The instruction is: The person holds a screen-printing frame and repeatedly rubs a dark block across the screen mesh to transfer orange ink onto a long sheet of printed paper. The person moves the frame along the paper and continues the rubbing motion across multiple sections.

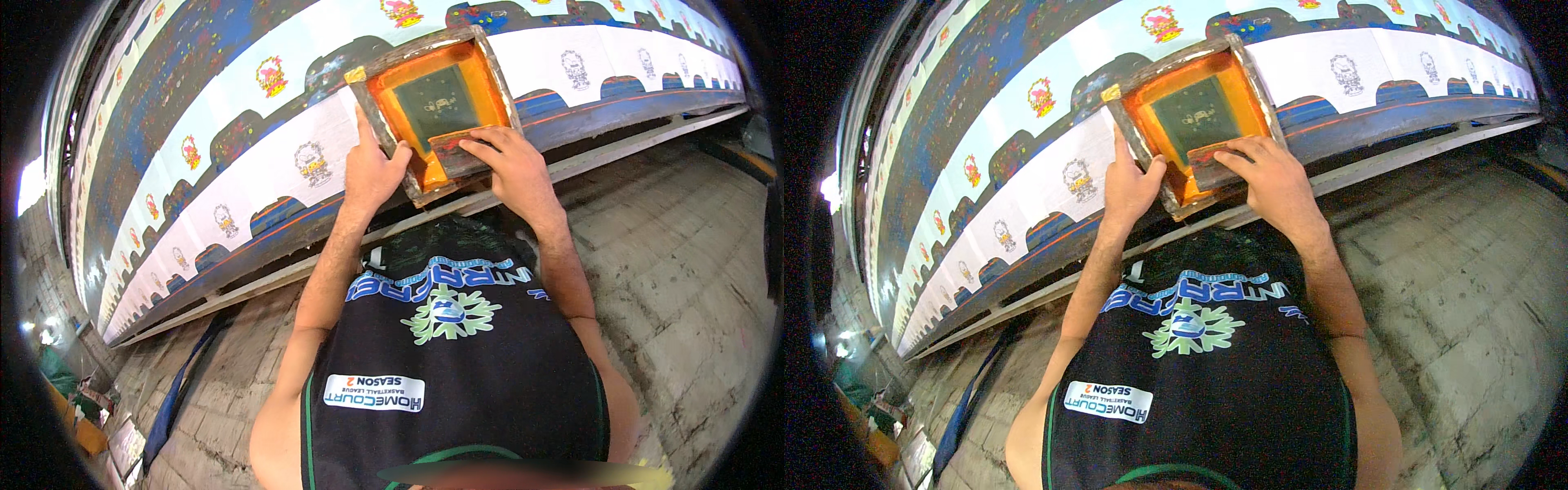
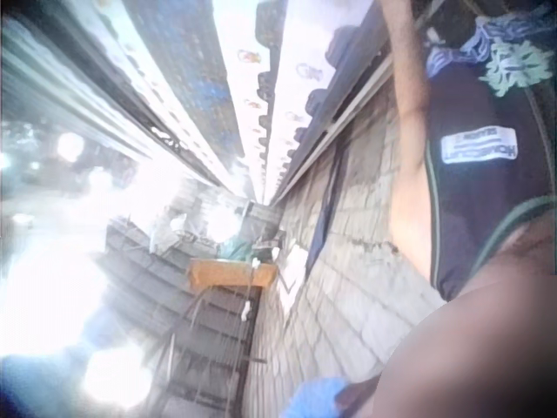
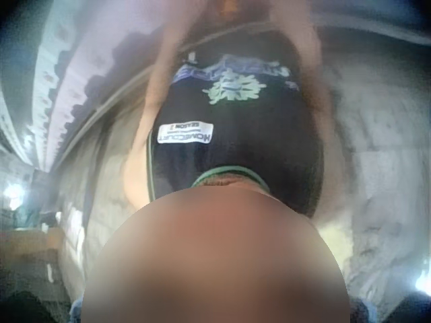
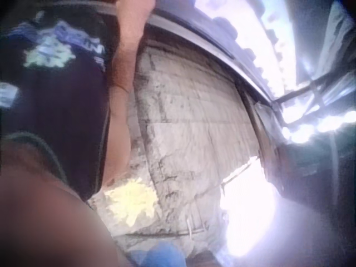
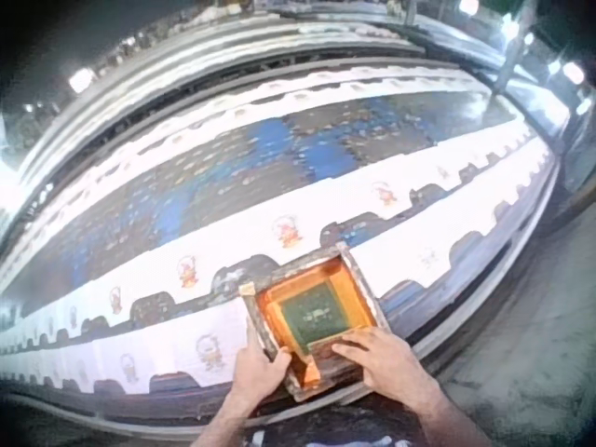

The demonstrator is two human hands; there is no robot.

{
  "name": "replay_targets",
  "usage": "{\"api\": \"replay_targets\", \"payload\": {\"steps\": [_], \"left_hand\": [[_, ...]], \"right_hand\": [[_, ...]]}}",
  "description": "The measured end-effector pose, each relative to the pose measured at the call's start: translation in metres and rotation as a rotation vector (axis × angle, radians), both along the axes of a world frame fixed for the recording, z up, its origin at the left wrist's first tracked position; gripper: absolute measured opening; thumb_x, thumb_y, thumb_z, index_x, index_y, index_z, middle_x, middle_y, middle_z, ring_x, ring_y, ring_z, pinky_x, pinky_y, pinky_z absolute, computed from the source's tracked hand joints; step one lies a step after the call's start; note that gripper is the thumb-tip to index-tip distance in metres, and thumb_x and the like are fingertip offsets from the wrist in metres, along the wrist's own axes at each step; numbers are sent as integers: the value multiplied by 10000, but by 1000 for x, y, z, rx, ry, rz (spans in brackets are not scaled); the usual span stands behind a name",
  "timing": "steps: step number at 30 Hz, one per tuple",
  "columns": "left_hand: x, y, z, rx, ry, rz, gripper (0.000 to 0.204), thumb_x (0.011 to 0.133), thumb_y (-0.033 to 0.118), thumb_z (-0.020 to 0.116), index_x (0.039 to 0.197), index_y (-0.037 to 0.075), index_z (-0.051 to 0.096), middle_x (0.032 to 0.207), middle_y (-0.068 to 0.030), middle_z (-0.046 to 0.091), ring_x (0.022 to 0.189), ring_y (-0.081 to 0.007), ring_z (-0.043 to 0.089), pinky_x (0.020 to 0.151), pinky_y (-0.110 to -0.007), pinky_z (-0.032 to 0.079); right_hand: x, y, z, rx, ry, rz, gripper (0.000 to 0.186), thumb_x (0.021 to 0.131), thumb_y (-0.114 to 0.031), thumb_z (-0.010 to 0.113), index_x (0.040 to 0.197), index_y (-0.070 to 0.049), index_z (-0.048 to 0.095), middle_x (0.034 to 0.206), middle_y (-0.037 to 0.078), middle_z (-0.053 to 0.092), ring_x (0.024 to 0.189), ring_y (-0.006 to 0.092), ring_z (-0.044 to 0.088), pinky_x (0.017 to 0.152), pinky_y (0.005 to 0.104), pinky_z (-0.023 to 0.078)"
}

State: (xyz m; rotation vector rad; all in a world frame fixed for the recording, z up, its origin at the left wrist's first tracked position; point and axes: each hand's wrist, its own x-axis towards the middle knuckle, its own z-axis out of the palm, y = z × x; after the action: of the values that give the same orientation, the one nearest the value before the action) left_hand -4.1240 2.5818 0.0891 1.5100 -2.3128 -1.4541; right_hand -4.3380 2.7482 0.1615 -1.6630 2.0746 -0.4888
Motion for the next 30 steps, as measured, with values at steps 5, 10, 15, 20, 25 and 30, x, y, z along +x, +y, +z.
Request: {"api": "replay_targets", "payload": {"steps": [5, 10, 15, 20, 25, 30], "left_hand": [[-24, 11, -4, -11, 89, 35, 1004, 960, 219, 785, 1769, 82, 206, 1063, -243, 832, 879, -396, 832, 782, -474, 657], [-20, 11, -9, 11, 144, 53, 940, 956, 115, 761, 1763, 129, 278, 1228, -207, 829, 1024, -337, 840, 918, -443, 657], [-22, 11, -8, 26, 171, 83, 940, 953, 104, 747, 1769, 132, 282, 1253, -205, 824, 1049, -324, 836, 949, -433, 647], [-22, 10, 0, 78, 46, 83, 981, 940, 178, 753, 1779, 136, 248, 1217, -232, 824, 1013, -377, 834, 926, -463, 647], [-25, 8, 5, 4, 11, 48, 1027, 925, 272, 745, 1771, 86, 192, 1016, -268, 809, 869, -473, 799, 805, -527, 642], [-26, 8, 11, 43, -91, 25, 1020, 946, 298, 740, 1761, 46, 179, 919, -279, 796, 823, -476, 795, 762, -547, 639]], "right_hand": [[-29, 10, -1, -43, 44, 44, 501, 857, 58, 696, 1324, -106, 773, 1313, 86, 742, 1242, 307, 696, 1075, 438, 593], [-32, 3, 2, -1, 34, 37, 453, 866, -35, 740, 1318, -64, 749, 1229, 93, 748, 1146, 302, 725, 996, 423, 618], [-29, -6, 8, 73, -1, 154, 462, 891, -25, 714, 1353, -42, 719, 1244, 121, 753, 1188, 312, 730, 1037, 433, 605], [-46, -18, 13, 115, -108, 316, 428, 900, 28, 669, 1306, -68, 763, 1264, 125, 777, 1218, 313, 732, 1060, 452, 597], [-74, -77, -16, 1, -74, 238, 462, 910, 38, 656, 1329, -120, 769, 1307, 88, 778, 1249, 329, 716, 1085, 457, 594], [-82, -110, -37, -31, 56, 198, 450, 911, -6, 701, 1336, -137, 771, 1274, 91, 774, 1240, 328, 710, 1071, 464, 594]]}}
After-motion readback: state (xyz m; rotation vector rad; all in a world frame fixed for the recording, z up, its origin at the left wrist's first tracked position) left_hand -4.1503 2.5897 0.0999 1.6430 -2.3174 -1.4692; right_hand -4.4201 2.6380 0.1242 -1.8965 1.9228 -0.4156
